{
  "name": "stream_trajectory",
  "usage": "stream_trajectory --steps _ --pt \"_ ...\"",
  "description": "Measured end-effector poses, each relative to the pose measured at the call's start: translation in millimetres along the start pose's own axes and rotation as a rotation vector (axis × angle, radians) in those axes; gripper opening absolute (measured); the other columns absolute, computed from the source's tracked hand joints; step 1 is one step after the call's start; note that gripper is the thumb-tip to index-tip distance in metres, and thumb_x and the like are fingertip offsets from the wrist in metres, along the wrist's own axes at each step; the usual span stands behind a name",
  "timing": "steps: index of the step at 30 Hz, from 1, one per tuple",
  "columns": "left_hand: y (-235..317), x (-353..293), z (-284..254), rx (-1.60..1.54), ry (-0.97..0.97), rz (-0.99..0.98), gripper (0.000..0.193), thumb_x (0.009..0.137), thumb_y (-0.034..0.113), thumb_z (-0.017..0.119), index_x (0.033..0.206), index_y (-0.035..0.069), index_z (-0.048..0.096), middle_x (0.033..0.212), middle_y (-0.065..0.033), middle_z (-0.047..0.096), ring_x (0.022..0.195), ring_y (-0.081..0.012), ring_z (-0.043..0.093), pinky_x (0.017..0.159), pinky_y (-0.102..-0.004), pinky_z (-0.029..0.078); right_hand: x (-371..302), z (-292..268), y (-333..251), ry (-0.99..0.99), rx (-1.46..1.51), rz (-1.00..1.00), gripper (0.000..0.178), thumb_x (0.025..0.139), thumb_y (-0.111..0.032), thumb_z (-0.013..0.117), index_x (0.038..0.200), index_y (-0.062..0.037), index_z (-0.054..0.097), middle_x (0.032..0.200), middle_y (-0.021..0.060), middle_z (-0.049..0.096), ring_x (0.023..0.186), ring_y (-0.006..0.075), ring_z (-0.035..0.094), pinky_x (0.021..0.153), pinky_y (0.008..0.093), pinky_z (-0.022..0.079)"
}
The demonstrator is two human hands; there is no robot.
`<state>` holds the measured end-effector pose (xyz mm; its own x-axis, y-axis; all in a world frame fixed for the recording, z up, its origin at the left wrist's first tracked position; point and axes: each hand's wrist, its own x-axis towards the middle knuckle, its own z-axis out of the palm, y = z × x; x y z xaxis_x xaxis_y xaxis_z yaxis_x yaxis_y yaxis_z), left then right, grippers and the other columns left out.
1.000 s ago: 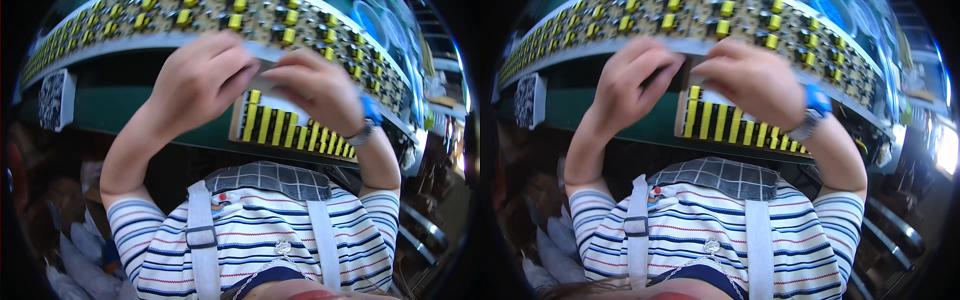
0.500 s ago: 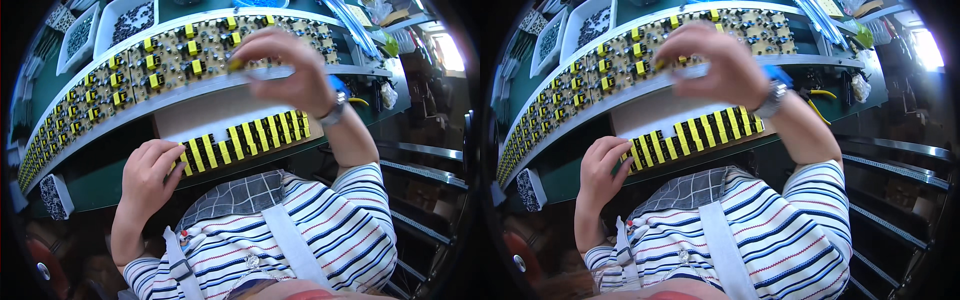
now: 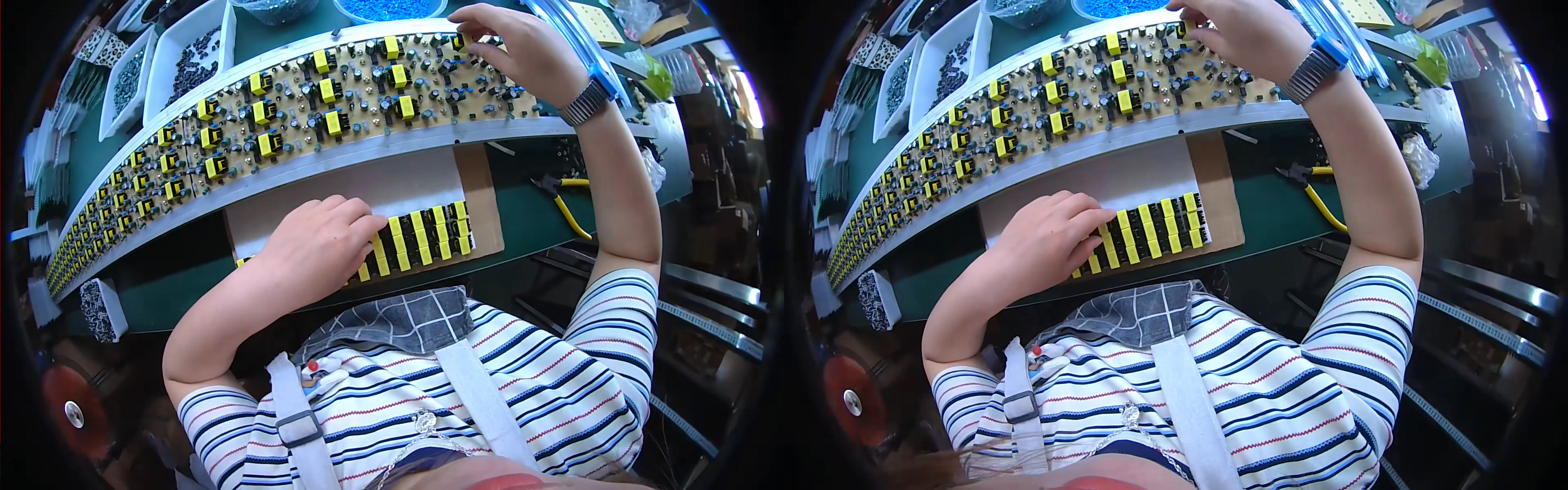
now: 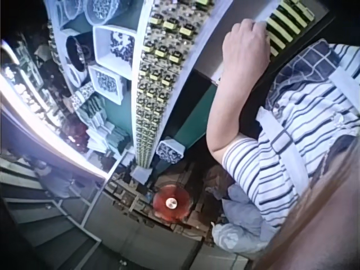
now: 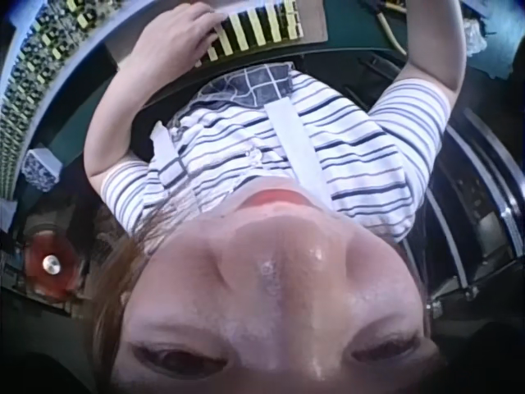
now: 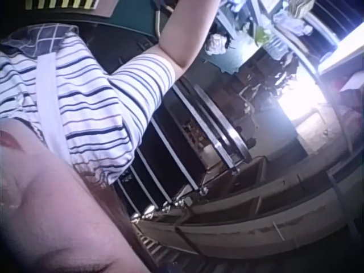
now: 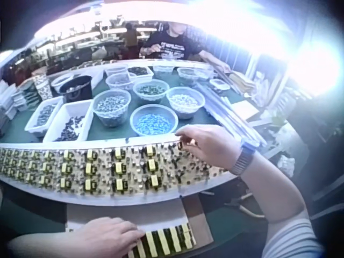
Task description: The person inserts capacitors and transformers into circuit boards by hand, then places the assembled circuit boards into a rack.
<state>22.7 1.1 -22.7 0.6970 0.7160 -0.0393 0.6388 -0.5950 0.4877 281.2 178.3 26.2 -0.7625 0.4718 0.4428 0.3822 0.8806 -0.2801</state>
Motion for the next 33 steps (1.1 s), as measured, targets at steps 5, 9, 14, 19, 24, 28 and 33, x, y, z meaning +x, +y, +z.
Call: stream_trajectory --steps 5,9,14,19,24,28,33 --pt "2 13 -5 -0.069 -0.095 -0.072 0.021 0.081 0.011 0.065 0.101 0.005 0.061 0.095 -0.0099 0.06 0.092 -0.0283 0.06 0.077 -0.0381 0.049 -2 2 10 -0.128 -0.131 0.176 0.026 0.082 -0.012 0.064 0.106 -0.0048 0.058 0.088 0.0127 0.066 0.082 0.0298 0.064 0.07 0.0361 0.051" --pt "-3 20 -8 -0.158 -0.14 -0.104 0.019 0.081 0.012 0.065 0.098 0.004 0.061 0.092 -0.0105 0.06 0.09 -0.0296 0.06 0.076 -0.0393 0.05 -2 -1 9 -0.124 -0.16 0.129 0.026 0.082 -0.013 0.064 0.106 -0.0052 0.058 0.086 0.0131 0.066 0.082 0.0303 0.064 0.07 0.0373 0.051" --pt "-5 23 -9 -0.202 -0.154 -0.118 0.018 0.081 0.011 0.065 0.097 0.003 0.062 0.091 -0.0113 0.062 0.087 -0.0308 0.061 0.076 -0.0391 0.051 -5 0 14 -0.106 -0.098 0.098 0.023 0.082 -0.014 0.065 0.102 -0.0052 0.059 0.085 0.0131 0.065 0.08 0.0309 0.064 0.069 0.0374 0.051" --pt "-5 23 -11 -0.228 -0.115 -0.132 0.018 0.081 0.01 0.064 0.098 0.003 0.064 0.092 -0.0117 0.063 0.085 -0.0282 0.063 0.075 -0.0363 0.052 -11 -8 2 -0.084 -0.249 0.023 0.018 0.081 -0.011 0.065 0.097 -0.0034 0.062 0.088 0.0129 0.065 0.082 0.0295 0.064 0.071 0.0354 0.051" --pt "-2 43 -34 -0.414 0.201 -0.09 0.023 0.08 0.006 0.063 0.102 0.004 0.065 0.094 -0.009 0.064 0.087 -0.0207 0.063 0.075 -0.0307 0.052 -59 1 -24 -0.246 0.059 -0.038 0.03 0.075 -0.009 0.072 0.104 -0.0059 0.065 0.106 0.0103 0.063 0.095 0.0251 0.062 0.082 0.033 0.051" --pt "3 94 -53 -0.174 0.417 0.071 0.026 0.078 0.003 0.065 0.104 0.006 0.066 0.095 -0.0082 0.063 0.085 -0.0193 0.062 0.072 -0.0295 0.051 -87 33 -76 -0.479 0.252 0.033 0.034 0.075 -0.011 0.073 0.107 -0.0061 0.062 0.098 0.0083 0.06 0.092 0.0266 0.059 0.081 0.0346 0.049" --pt "4 155 -60 -0.025 0.33 0.121 0.03 0.082 0.008 0.059 0.111 0.001 0.06 0.098 -0.018 0.063 0.096 -0.0332 0.059 0.083 -0.0376 0.047 -101 49 -67 -0.449 0.375 0.127 0.035 0.074 -0.012 0.074 0.106 -0.0052 0.06 0.096 0.0084 0.06 0.088 0.0261 0.059 0.079 0.0347 0.05"
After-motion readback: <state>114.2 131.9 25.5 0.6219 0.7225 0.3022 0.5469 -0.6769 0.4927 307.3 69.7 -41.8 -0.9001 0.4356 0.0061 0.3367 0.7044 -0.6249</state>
